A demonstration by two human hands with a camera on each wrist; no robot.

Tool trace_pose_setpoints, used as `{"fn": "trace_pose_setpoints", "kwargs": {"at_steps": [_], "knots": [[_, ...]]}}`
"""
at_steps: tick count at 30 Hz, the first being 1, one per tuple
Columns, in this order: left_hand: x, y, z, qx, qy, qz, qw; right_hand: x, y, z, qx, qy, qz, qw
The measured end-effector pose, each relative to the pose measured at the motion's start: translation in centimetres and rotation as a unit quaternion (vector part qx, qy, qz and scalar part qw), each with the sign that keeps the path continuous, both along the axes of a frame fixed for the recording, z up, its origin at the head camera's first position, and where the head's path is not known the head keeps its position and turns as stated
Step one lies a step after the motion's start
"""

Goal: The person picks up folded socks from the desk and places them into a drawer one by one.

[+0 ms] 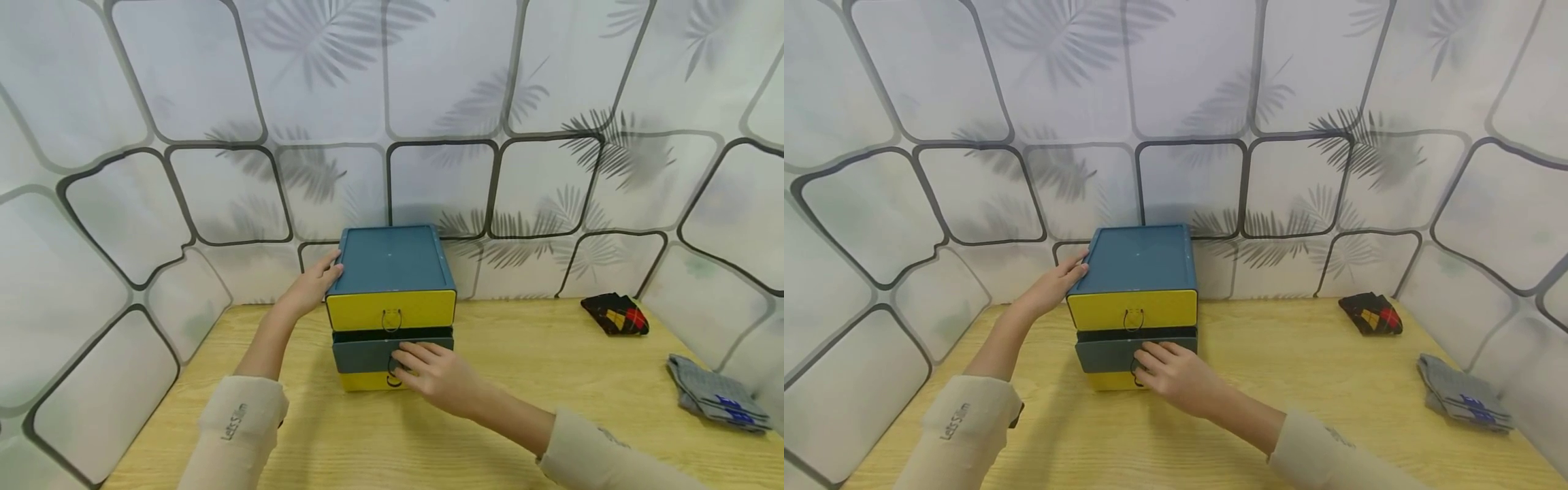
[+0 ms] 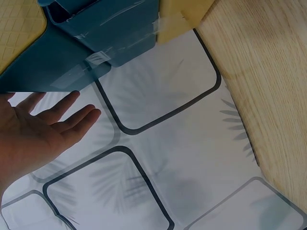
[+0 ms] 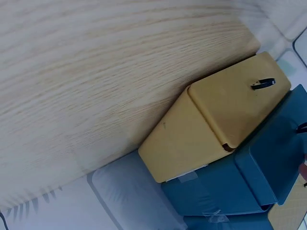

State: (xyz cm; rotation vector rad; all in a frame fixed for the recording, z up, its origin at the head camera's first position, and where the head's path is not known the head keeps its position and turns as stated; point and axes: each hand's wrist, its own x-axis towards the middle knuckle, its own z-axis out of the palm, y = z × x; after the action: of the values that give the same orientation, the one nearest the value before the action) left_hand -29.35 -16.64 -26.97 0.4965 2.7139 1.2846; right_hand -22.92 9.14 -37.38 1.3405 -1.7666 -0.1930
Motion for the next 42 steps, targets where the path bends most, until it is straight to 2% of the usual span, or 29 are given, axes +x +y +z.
{"fn": "trace_pose_setpoints", "kwargs": {"at_steps": [8, 15, 28, 35, 42], "knots": [[-0.1, 0.0, -0.2, -0.002, 0.006, 0.002, 1.0, 1.9, 0.2, 0.3, 0.004, -0.005, 0.017, 1.0], [0.0, 0.2, -0.1, -0.008, 0.007, 0.003, 0.9999, 3.6, 0.2, 0.5, 0.002, 0.008, 0.035, 0.999], [0.0, 0.2, 0.0, -0.004, 0.003, 0.003, 1.0, 6.4, 0.4, 0.6, 0.0, -0.012, 0.045, 0.999], [-0.2, 0.1, -0.1, -0.002, 0.005, 0.003, 1.0, 7.5, 0.5, 0.4, -0.01, -0.033, 0.059, 0.998], [0.0, 0.1, -0.2, -0.004, 0.006, 0.003, 1.0, 8.1, 0.4, 0.1, -0.023, -0.013, 0.09, 0.996]]}}
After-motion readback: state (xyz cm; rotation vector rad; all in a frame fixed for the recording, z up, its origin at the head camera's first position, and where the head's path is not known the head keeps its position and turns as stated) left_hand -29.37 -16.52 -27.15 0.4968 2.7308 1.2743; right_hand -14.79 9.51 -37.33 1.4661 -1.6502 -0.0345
